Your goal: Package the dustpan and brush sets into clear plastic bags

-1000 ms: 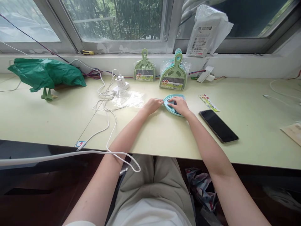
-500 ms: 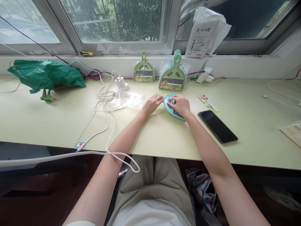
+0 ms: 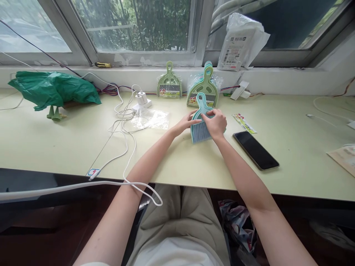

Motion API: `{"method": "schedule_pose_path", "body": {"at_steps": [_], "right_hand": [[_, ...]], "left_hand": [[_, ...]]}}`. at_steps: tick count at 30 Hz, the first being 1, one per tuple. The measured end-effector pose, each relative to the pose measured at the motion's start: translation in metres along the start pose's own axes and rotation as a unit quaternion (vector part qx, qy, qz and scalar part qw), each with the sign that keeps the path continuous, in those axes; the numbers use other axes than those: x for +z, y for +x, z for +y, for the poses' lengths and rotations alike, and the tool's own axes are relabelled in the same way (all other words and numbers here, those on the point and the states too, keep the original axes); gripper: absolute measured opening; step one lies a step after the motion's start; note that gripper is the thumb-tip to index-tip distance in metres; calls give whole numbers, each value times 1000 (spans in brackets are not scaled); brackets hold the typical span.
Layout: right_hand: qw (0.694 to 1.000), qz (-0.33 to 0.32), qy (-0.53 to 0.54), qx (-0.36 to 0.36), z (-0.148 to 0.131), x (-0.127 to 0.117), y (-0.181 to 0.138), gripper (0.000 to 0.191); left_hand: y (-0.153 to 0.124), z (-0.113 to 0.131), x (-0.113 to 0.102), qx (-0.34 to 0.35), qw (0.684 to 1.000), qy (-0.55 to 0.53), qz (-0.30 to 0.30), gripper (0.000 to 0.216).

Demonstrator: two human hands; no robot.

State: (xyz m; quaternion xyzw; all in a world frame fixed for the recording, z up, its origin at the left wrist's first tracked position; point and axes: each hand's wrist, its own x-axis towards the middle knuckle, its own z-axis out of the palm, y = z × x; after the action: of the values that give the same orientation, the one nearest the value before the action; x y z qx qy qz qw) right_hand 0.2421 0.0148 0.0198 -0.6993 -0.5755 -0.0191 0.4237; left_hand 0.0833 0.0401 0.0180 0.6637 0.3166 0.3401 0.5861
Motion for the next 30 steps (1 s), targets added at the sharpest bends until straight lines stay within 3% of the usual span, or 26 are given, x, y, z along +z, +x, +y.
{"method": "schedule_pose_path", "body": {"at_steps": [8,14,17,19,22,25,30], "right_hand": [[999,-33,5,-19,14,1,6,29],[989,16,-118,86,61,-8,28,36],[967,-65,-182,165,89,-9,32,61],[950,-138,-209,188,99,-8,32,63],[947,-193,-219,134,99,-6,29,54],[957,-192,-206,63,86,-4,29,44],[970,-170,-161,58,72,1,29,30]], "left_hand": [[-1,-8,-8,-66,997,-42,18,51],[3,-17,-26,-77,989,-66,109,58],[4,-21,-29,-65,987,-76,122,52],[4,-23,-30,-56,987,-85,121,46],[6,-25,-30,-56,985,-98,132,43],[7,-28,-31,-69,980,-111,153,40],[11,-31,-35,-81,969,-125,197,39]]}}
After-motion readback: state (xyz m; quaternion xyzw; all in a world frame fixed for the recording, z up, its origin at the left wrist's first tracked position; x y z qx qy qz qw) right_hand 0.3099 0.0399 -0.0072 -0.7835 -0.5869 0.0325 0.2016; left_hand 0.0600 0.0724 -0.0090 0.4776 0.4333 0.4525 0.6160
